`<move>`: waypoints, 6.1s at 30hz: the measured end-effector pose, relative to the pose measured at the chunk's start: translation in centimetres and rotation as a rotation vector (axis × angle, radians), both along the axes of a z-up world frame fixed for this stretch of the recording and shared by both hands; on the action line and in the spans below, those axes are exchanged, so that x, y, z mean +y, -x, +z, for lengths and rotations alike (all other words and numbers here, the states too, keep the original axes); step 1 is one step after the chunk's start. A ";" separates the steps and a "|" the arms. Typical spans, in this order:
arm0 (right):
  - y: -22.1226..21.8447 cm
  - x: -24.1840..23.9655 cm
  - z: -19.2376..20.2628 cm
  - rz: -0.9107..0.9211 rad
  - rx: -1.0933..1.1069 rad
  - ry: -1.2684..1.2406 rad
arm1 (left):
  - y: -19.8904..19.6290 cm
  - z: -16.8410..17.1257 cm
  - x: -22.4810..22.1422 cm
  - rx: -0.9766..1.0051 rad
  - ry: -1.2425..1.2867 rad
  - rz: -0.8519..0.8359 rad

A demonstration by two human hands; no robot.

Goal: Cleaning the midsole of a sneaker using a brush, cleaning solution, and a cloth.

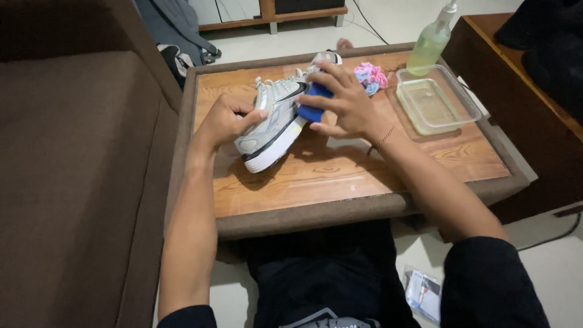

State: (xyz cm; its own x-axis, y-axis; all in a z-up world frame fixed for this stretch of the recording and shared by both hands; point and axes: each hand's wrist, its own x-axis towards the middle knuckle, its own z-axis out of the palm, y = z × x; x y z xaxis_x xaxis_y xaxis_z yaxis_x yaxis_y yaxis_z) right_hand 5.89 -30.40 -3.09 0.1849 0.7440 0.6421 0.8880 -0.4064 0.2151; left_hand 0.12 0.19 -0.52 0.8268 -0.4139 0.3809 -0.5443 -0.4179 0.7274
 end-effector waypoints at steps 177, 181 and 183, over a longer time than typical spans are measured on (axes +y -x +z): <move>4.7 3.0 -0.5 0.096 0.170 -0.260 | -1.2 -1.5 0.6 0.049 0.032 0.023; 2.1 2.2 -2.1 0.151 0.163 -0.263 | -1.8 -2.3 0.8 0.028 0.024 0.018; 0.4 0.5 -2.3 -0.101 0.023 -0.257 | -1.5 -1.8 0.7 0.063 0.042 0.032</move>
